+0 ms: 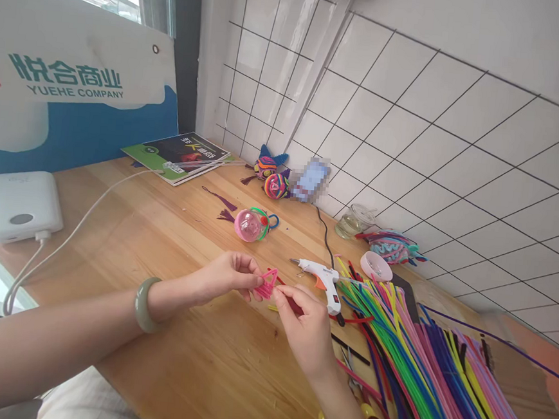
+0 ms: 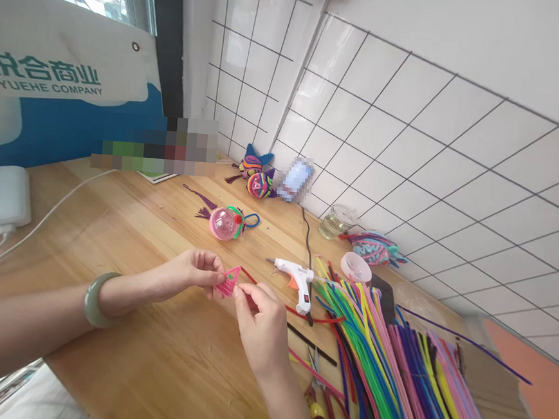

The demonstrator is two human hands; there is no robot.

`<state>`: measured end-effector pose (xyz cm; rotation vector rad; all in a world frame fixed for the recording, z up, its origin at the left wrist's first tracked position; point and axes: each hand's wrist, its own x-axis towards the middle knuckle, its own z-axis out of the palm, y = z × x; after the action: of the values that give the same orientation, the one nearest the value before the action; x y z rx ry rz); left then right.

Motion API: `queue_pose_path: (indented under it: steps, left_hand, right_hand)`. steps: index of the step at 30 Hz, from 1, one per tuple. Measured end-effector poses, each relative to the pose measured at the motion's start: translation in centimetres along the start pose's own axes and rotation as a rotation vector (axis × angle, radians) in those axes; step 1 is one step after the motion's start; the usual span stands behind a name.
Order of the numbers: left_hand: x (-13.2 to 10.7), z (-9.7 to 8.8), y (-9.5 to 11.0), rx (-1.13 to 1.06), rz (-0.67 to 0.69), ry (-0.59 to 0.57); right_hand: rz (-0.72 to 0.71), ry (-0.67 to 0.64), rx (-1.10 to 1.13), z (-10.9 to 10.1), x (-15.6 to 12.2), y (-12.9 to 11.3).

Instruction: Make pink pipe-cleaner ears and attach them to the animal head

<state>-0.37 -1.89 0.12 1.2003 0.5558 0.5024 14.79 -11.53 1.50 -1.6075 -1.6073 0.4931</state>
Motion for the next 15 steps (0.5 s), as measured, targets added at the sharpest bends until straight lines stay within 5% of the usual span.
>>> queue_pose_path:
  steps: [15]
  left_hand:
    - [-0.03, 0.08, -0.13, 0.026, 0.017, -0.026]
  right_hand:
    - [-0.034, -0.039, -0.066, -0.37, 0.15, 0.03]
